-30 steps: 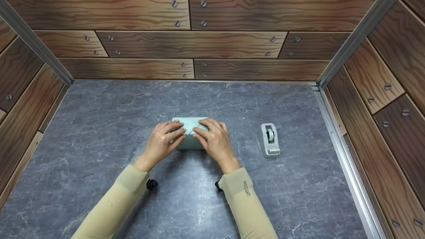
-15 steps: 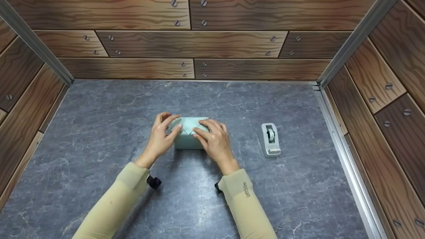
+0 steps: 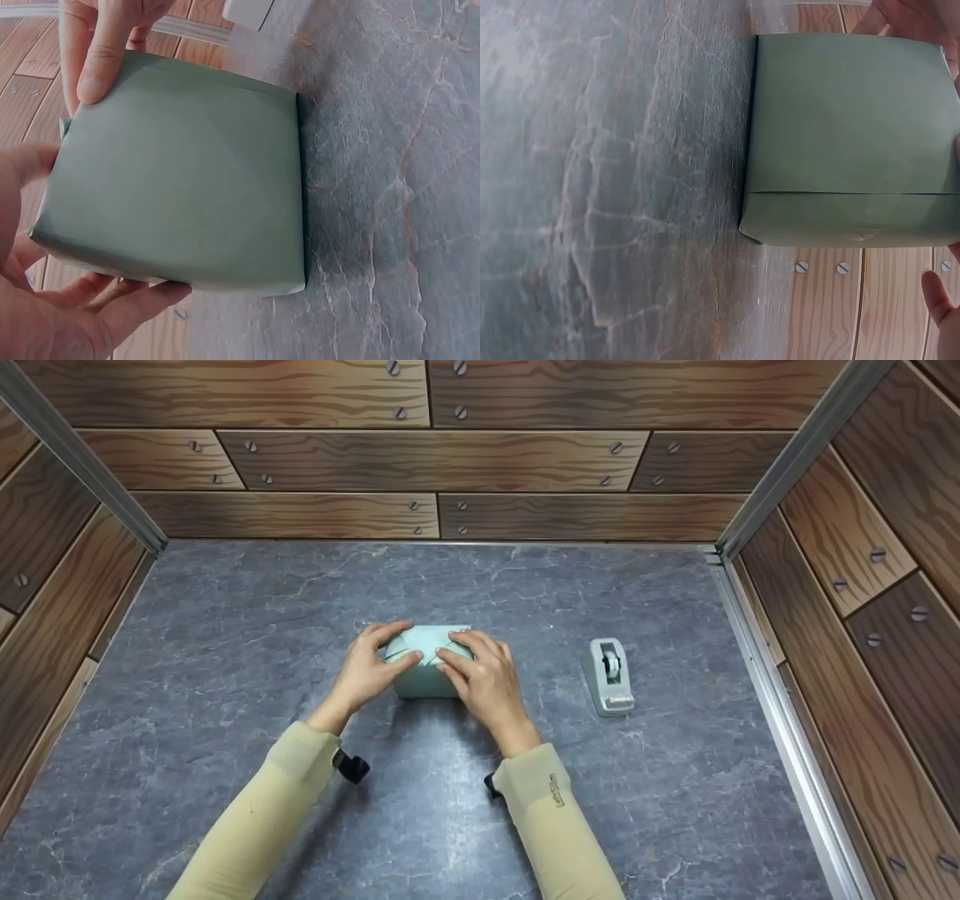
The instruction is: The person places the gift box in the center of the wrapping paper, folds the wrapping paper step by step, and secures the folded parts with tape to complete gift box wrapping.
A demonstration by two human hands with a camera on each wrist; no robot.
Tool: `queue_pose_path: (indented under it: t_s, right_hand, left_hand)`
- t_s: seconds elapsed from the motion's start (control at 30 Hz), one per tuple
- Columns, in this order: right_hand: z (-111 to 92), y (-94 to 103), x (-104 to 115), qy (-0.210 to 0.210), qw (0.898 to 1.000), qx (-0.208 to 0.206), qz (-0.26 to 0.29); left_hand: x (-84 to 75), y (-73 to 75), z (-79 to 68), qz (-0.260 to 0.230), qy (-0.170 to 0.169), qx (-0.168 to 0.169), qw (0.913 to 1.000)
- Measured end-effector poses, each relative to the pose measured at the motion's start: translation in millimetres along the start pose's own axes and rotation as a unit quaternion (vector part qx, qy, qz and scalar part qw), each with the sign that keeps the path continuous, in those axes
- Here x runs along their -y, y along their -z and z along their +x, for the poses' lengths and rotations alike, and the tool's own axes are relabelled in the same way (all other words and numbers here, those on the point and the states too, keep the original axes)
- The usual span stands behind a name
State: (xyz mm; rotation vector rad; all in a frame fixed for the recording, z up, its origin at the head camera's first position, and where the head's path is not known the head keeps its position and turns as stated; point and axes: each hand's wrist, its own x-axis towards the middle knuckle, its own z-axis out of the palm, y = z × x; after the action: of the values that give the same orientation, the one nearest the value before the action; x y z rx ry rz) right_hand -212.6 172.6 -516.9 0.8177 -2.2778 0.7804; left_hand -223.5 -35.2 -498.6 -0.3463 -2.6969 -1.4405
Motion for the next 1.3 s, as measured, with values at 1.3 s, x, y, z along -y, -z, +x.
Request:
queue_pose_path:
  t_s: [1.3]
  right_hand:
    - [6.5,-7.3,7.7,-0.097,0.993,-0.029,0.063]
  left_hand:
    - [9.2,1.9,2.3,-0.075,-0.002,-0.01,0.9972]
